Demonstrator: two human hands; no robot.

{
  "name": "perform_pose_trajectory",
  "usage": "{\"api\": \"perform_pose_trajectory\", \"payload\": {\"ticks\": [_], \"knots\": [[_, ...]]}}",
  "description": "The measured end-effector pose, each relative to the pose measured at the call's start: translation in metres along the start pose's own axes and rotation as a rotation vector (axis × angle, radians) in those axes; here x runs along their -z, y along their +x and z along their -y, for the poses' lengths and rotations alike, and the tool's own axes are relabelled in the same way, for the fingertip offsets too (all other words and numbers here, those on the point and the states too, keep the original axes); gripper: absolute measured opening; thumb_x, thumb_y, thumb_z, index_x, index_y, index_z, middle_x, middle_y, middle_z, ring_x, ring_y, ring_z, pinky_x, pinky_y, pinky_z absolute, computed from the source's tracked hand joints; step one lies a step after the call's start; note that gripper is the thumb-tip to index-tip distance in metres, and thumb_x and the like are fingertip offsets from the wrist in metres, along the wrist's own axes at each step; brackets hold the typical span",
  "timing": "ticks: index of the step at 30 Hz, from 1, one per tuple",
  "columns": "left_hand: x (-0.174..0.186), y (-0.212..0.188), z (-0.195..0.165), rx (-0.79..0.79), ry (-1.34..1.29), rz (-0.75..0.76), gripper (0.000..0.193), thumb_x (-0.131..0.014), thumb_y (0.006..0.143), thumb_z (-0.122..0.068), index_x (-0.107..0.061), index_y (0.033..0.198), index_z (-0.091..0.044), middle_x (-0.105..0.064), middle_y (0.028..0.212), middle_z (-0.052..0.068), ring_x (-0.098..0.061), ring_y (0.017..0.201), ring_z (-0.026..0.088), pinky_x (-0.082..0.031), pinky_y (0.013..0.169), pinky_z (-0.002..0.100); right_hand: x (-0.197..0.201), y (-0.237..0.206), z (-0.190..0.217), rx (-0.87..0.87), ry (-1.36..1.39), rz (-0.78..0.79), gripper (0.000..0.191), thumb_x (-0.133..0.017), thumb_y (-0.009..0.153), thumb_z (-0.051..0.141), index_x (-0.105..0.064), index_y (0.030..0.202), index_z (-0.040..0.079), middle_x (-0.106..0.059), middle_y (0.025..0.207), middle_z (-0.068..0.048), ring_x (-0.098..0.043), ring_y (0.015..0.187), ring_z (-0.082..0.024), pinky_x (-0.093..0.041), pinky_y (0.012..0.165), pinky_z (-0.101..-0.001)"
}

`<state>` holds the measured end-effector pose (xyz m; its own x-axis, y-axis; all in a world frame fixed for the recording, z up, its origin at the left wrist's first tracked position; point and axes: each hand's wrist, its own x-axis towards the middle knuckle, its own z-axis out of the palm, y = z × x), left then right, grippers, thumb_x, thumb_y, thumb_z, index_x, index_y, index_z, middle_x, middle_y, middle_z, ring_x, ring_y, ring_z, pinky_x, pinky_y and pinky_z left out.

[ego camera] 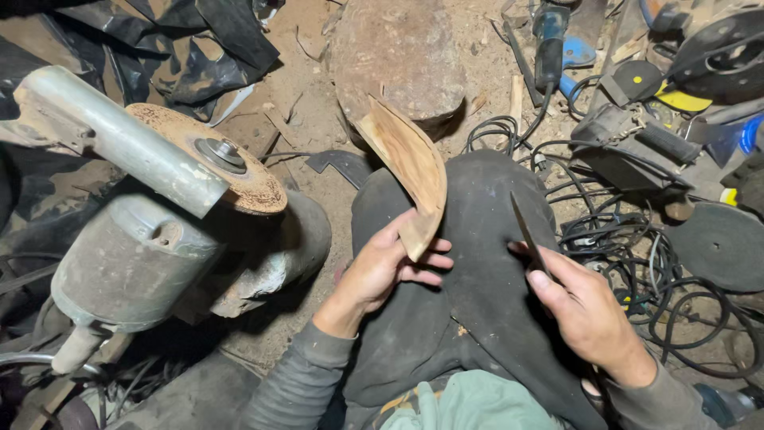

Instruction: The person sits on the floor of a cluttered workshop holding a curved wooden sheath and a machete. They repeatedly test the blade against the wooden slot, shave and trim the wood edge with the blade to widen the fit, then untangle a power cord and pick up a power drill to continue working on the piece.

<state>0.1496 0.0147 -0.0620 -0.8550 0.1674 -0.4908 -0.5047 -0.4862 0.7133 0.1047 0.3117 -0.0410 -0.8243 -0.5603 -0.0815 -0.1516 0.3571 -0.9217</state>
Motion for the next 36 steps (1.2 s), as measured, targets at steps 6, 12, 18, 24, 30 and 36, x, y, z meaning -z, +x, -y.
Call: {"api": "perform_pose_trajectory", "payload": {"ticks": [6,12,18,24,30,36], "knots": [[0.023,0.026,-0.009,0.063,-0.655,0.121,0.053,-0.044,0.100,-0.023,-0.043,0.141,0.011,-0.067,0.124,0.030,-0.069,0.112,0.037,-0.058,0.099,0.046,0.024,0.012,-0.005,-0.200,0.638,0.308,0.061,-0.044,0.103,0.036,-0.051,0.147,-0.006,-0.059,0.087,-0.009,-0.054,0.069,-0.014,-0.055,0.070,-0.0318],[0.010,0.111,0.000,0.064,-0.668,-0.099,0.043,-0.061,0.102,-0.030,-0.055,0.135,-0.003,-0.067,0.124,0.014,-0.068,0.108,0.029,-0.057,0.095,0.045,0.039,0.024,0.032,-0.172,0.700,0.527,0.058,-0.046,0.102,0.038,-0.056,0.134,-0.009,-0.071,0.094,-0.018,-0.065,0.071,-0.019,-0.059,0.070,-0.0356],[-0.006,0.096,-0.012,-0.383,-0.316,-0.126,0.036,-0.057,0.092,-0.015,-0.051,0.127,-0.012,-0.065,0.123,0.017,-0.072,0.101,0.031,-0.064,0.078,0.042,0.058,0.028,0.048,-0.193,0.823,0.605,0.058,-0.040,0.108,0.037,-0.058,0.130,-0.013,-0.078,0.102,-0.023,-0.074,0.077,-0.023,-0.057,0.076,-0.0334],[0.002,0.050,-0.035,-0.752,-0.127,-0.046,0.052,-0.051,0.118,-0.035,-0.053,0.132,0.015,-0.060,0.122,0.025,-0.063,0.108,0.037,-0.056,0.094,0.046,-0.006,0.045,0.019,-0.422,0.650,0.540,0.048,-0.042,0.111,0.033,-0.062,0.122,-0.009,-0.078,0.086,-0.024,-0.077,0.066,-0.025,-0.061,0.065,-0.0367],[0.029,0.036,-0.036,-0.833,-0.156,0.077,0.066,-0.048,0.109,-0.054,-0.051,0.131,0.008,-0.054,0.121,0.015,-0.064,0.122,0.040,-0.061,0.098,0.050,-0.057,0.059,0.022,-0.469,0.409,0.523,0.038,-0.049,0.100,0.032,-0.063,0.124,0.006,-0.082,0.089,-0.014,-0.079,0.068,-0.020,-0.062,0.064,-0.0345],[0.034,0.021,-0.026,-0.800,-0.147,0.020,0.068,-0.048,0.110,-0.055,-0.050,0.135,0.008,-0.054,0.124,0.016,-0.065,0.114,0.040,-0.062,0.087,0.048,-0.074,0.064,0.039,-0.420,0.236,0.580,0.032,-0.049,0.100,0.028,-0.063,0.115,0.003,-0.082,0.089,-0.013,-0.080,0.073,-0.020,-0.062,0.066,-0.0340]]}}
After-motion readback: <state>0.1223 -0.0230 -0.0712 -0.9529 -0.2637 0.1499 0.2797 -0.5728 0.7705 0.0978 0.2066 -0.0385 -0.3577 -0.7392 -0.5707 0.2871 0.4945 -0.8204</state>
